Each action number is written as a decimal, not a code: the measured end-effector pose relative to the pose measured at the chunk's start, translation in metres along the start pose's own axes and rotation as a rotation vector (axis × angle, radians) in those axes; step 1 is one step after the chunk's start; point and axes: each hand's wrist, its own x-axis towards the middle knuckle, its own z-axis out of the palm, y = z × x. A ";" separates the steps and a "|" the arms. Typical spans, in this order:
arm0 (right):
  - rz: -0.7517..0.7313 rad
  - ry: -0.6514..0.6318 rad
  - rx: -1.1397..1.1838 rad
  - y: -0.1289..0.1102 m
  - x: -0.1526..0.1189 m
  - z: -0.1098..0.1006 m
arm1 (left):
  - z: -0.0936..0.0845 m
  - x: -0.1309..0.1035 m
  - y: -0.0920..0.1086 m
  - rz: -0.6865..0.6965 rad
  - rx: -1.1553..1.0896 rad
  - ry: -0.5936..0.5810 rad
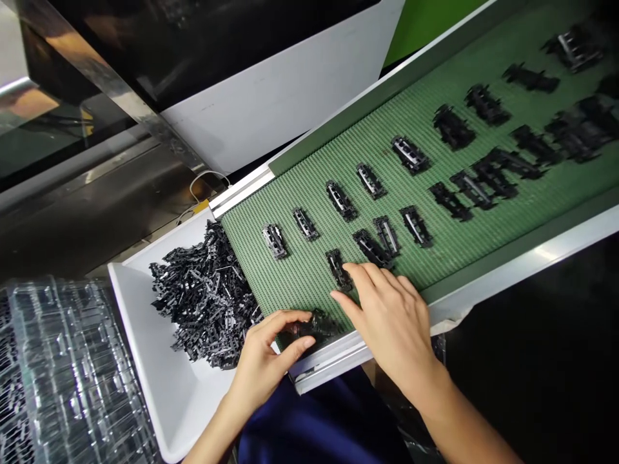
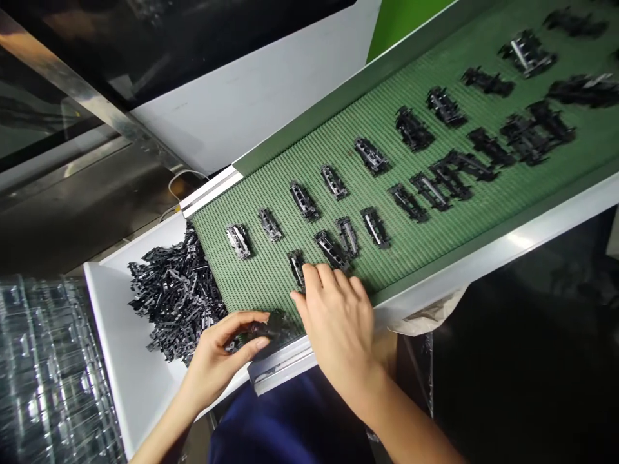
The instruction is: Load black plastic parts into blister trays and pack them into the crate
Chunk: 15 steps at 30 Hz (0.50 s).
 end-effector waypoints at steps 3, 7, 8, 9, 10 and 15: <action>0.031 -0.045 -0.012 -0.002 0.005 0.003 | 0.005 0.001 -0.002 -0.035 0.034 0.026; 0.019 -0.028 0.144 0.003 0.002 -0.007 | 0.010 0.000 0.001 -0.039 0.084 0.047; -0.003 -0.045 0.191 0.004 -0.001 -0.011 | 0.012 0.000 0.002 -0.044 0.091 0.053; -0.032 -0.081 0.225 0.005 -0.003 -0.014 | 0.013 0.001 0.002 -0.053 0.092 0.057; -0.065 -0.132 0.242 0.005 -0.006 -0.017 | 0.015 0.001 0.003 -0.067 0.090 0.063; -0.131 -0.340 0.245 -0.004 -0.011 -0.024 | 0.021 0.009 0.005 -0.107 0.028 0.079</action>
